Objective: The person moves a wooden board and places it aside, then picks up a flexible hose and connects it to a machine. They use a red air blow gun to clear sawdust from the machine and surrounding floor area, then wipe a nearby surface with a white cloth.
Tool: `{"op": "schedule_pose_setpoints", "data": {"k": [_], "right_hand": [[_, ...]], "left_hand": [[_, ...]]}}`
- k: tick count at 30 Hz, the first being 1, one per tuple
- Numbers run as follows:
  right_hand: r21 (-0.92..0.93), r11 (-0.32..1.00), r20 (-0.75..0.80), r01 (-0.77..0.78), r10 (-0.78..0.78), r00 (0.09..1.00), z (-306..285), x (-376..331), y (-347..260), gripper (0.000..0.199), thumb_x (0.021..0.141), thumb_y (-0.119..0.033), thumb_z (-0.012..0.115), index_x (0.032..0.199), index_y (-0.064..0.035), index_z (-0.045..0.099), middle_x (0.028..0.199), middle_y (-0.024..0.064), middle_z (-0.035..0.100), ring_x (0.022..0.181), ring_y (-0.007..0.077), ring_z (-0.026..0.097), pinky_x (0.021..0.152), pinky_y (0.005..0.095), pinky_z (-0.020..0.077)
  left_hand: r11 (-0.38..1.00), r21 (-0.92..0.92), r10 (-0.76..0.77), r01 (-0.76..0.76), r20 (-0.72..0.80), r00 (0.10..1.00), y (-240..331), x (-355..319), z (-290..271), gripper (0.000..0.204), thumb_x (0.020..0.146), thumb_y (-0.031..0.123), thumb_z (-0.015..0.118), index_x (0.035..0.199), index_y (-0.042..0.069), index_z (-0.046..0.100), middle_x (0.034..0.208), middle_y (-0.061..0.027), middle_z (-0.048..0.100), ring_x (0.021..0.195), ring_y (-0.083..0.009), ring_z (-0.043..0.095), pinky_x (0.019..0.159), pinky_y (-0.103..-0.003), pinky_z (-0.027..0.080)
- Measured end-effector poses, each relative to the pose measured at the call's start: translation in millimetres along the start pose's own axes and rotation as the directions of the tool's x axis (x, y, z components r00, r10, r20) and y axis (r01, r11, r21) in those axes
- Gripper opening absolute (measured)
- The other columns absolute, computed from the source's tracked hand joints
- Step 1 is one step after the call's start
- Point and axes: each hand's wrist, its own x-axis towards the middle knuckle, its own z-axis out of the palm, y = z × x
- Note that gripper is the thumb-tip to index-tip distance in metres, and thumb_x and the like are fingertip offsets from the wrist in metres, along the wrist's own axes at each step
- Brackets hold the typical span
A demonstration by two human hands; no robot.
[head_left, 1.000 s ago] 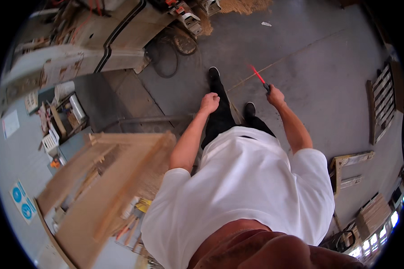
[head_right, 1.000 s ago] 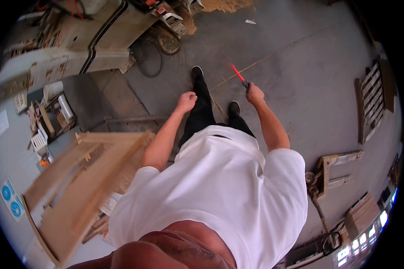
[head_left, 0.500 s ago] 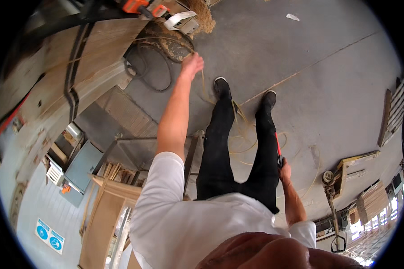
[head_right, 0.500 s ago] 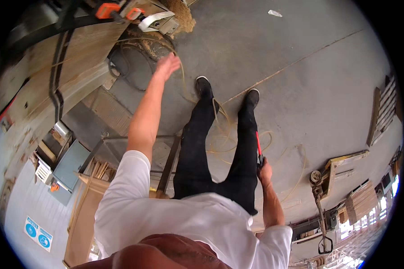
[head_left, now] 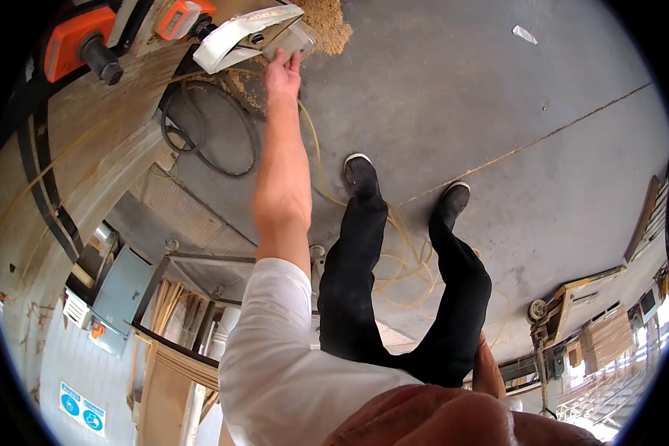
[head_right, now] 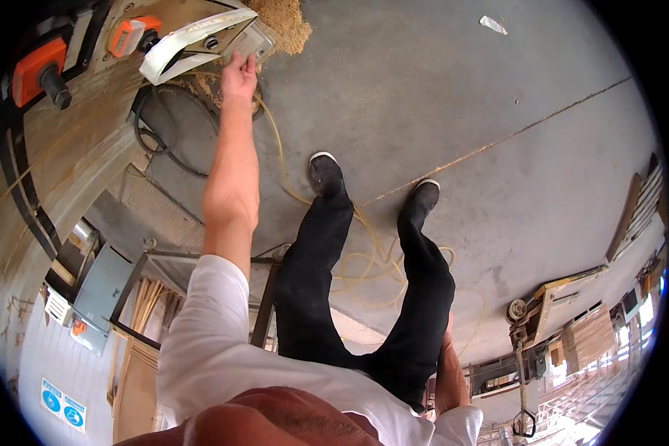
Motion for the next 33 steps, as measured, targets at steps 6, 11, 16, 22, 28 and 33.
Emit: {"op": "schedule_pose_setpoints", "data": {"k": [6, 11, 16, 22, 28, 33], "right_hand": [[-0.132, 0.970, -0.086, 0.205, -0.217, 0.972, -31.5, 8.6, -39.3, 0.048, 0.082, -0.023, 0.058, 0.126, -0.0072, 0.047, 0.102, 0.0197, 0.063, 0.093, 0.0334, 0.061, 0.078, 0.0408, 0.0463], [-0.391, 0.904, -0.068, 0.175, -0.218, 0.973, -73.6, -41.6, -77.3, 0.045, 0.080, -0.022, 0.059, 0.123, -0.0090, 0.048, 0.098, 0.0231, 0.061, 0.094, 0.0418, 0.057, 0.077, 0.0444, 0.0459], [-0.484, 0.708, 0.035, 0.514, -0.571, 0.820, -126.5, -115.4, -139.5, 0.043, 0.080, -0.023, 0.058, 0.120, -0.0093, 0.049, 0.093, 0.0238, 0.061, 0.088, 0.0431, 0.057, 0.074, 0.0490, 0.0453], [-0.468, 0.471, 0.213, 0.748, -0.761, 0.613, -168.2, -254.3, -173.6, 0.038, 0.080, -0.023, 0.060, 0.115, -0.0090, 0.052, 0.086, 0.0224, 0.062, 0.085, 0.0420, 0.058, 0.073, 0.0491, 0.0460], [-0.487, 0.364, 0.158, 0.794, -0.857, 0.490, -191.4, -325.9, -152.9, 0.038, 0.079, -0.023, 0.060, 0.113, -0.0085, 0.053, 0.084, 0.0214, 0.063, 0.084, 0.0410, 0.058, 0.072, 0.0492, 0.0457], [-0.493, 0.427, -0.061, 0.758, -0.886, 0.460, -191.9, -307.0, -126.2, 0.038, 0.078, -0.024, 0.060, 0.112, -0.0081, 0.053, 0.085, 0.0210, 0.063, 0.084, 0.0414, 0.059, 0.071, 0.0496, 0.0456]], "left_hand": [[0.991, 0.016, -0.131, 0.132, -0.041, 0.991, -23.0, -107.7, -34.2, 0.023, 0.088, 0.003, 0.055, 0.111, 0.002, 0.049, 0.104, -0.0088, 0.056, 0.091, -0.0202, 0.057, 0.075, -0.033, 0.054], [0.911, 0.382, -0.182, 0.155, 0.036, 0.983, -4.4, -270.3, 15.9, 0.018, 0.086, 0.005, 0.059, 0.103, 0.002, 0.053, 0.096, -0.0087, 0.060, 0.079, -0.0168, 0.061, 0.064, -0.027, 0.055], [0.589, 0.806, -0.008, -0.055, 0.074, 0.997, -4.8, -433.9, 30.4, 0.026, 0.075, 0.010, 0.066, 0.096, -0.002, 0.058, 0.085, -0.0127, 0.065, 0.081, -0.0214, 0.064, 0.066, -0.035, 0.053], [-0.160, 0.912, 0.089, -0.378, 0.395, 0.914, 28.5, -620.8, 91.4, 0.029, 0.073, 0.014, 0.059, 0.100, 0.003, 0.057, 0.090, -0.0238, 0.063, 0.088, -0.0420, 0.059, 0.077, -0.047, 0.047], [-0.401, 0.793, 0.007, -0.458, 0.503, 0.864, 63.2, -706.1, 111.5, 0.028, 0.071, 0.004, 0.056, 0.098, 0.003, 0.056, 0.089, -0.0227, 0.063, 0.090, -0.0412, 0.060, 0.079, -0.051, 0.046], [-0.432, 0.730, 0.044, -0.529, 0.603, 0.796, 75.3, -729.4, 130.7, 0.029, 0.070, 0.003, 0.057, 0.099, 0.004, 0.059, 0.087, -0.0244, 0.063, 0.088, -0.0402, 0.061, 0.075, -0.048, 0.048]]}}
